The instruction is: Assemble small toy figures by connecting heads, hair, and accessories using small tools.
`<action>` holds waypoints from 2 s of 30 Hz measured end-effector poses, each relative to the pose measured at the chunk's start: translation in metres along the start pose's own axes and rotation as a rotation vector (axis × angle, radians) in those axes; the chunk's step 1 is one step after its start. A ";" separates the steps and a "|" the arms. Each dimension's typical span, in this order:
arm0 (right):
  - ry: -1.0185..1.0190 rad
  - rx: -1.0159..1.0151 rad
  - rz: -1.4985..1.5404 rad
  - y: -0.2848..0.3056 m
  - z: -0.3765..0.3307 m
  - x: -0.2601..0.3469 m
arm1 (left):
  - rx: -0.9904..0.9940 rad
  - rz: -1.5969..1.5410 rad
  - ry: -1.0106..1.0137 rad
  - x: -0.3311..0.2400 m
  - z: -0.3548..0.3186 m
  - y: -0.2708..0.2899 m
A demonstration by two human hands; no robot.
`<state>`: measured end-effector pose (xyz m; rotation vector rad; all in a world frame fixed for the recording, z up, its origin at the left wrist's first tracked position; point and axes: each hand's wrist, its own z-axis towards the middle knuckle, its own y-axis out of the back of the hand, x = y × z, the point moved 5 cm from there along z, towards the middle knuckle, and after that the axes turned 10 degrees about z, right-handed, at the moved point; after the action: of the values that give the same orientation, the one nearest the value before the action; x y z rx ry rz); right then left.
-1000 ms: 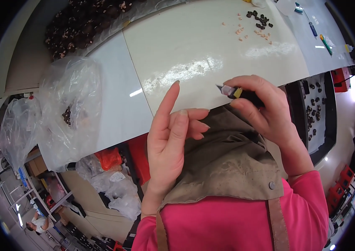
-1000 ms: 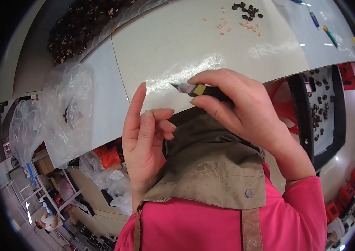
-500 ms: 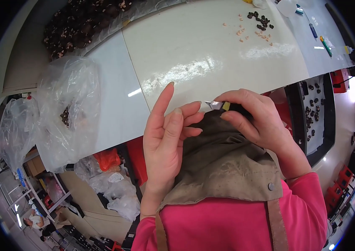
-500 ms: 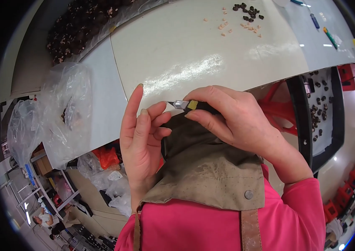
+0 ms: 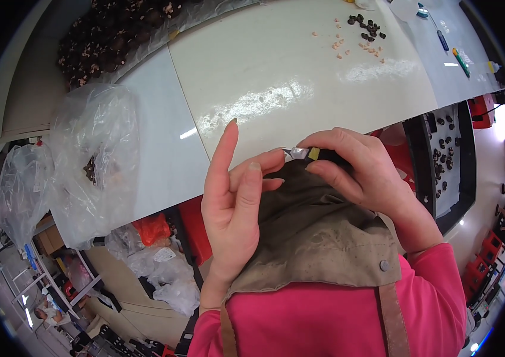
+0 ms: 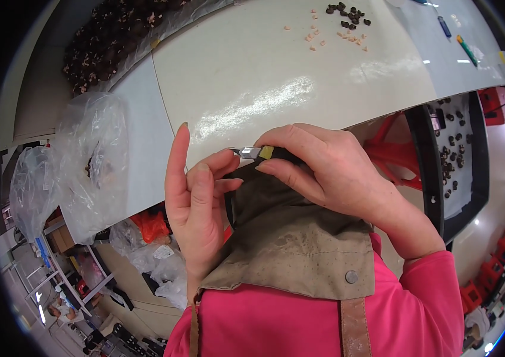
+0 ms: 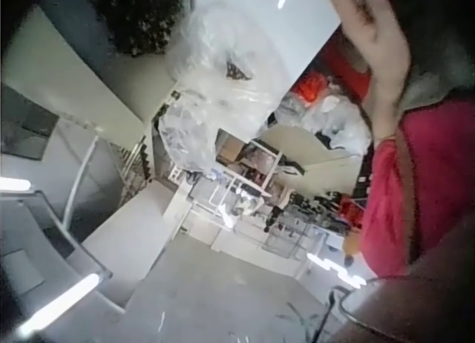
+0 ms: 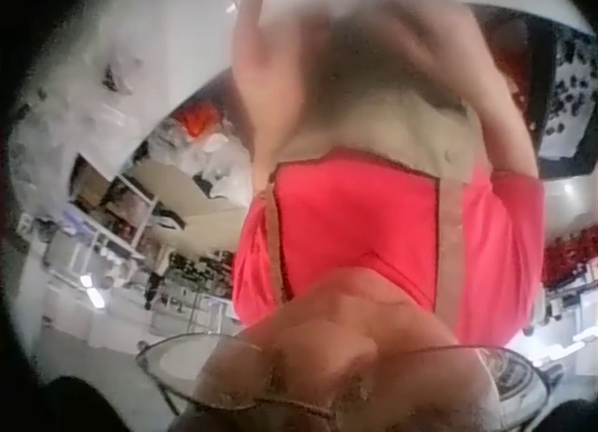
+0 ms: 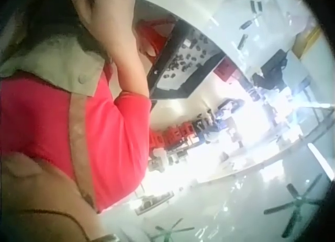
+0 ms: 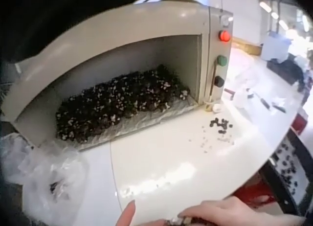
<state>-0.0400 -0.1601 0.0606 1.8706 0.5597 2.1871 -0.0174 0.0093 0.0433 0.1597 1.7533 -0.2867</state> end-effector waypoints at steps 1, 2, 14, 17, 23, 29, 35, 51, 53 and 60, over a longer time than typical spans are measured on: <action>0.001 0.000 0.000 0.000 0.000 0.000 | 0.029 0.038 -0.058 -0.001 -0.001 0.001; 0.011 -0.007 0.000 0.001 -0.001 0.000 | 0.060 0.074 -0.115 -0.002 -0.001 0.000; 0.167 -0.150 0.004 0.017 -0.005 0.003 | 0.041 0.106 0.062 0.004 -0.003 -0.005; 0.161 -0.327 0.138 0.031 -0.002 0.007 | 0.068 -0.020 -0.014 0.006 -0.004 0.004; -0.054 -0.061 0.317 0.001 -0.007 0.007 | 0.234 -0.532 0.015 0.005 0.009 -0.001; -0.085 0.145 0.371 -0.030 0.000 0.017 | 0.208 -0.418 -0.045 0.011 0.005 0.011; -0.168 0.284 0.460 -0.044 0.006 0.023 | 0.169 -0.354 -0.062 0.003 -0.001 0.020; -0.108 0.265 0.263 -0.066 0.025 0.028 | 0.137 -0.180 -0.050 -0.005 -0.002 0.033; -0.112 0.262 0.263 -0.067 0.032 0.023 | 0.134 -0.153 -0.062 -0.006 0.006 0.036; -0.114 0.390 0.164 -0.070 0.044 0.015 | 0.064 -0.001 -0.093 -0.005 0.018 0.038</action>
<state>-0.0054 -0.0838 0.0502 2.2930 0.8926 2.1711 0.0111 0.0413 0.0408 0.1892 1.6525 -0.3460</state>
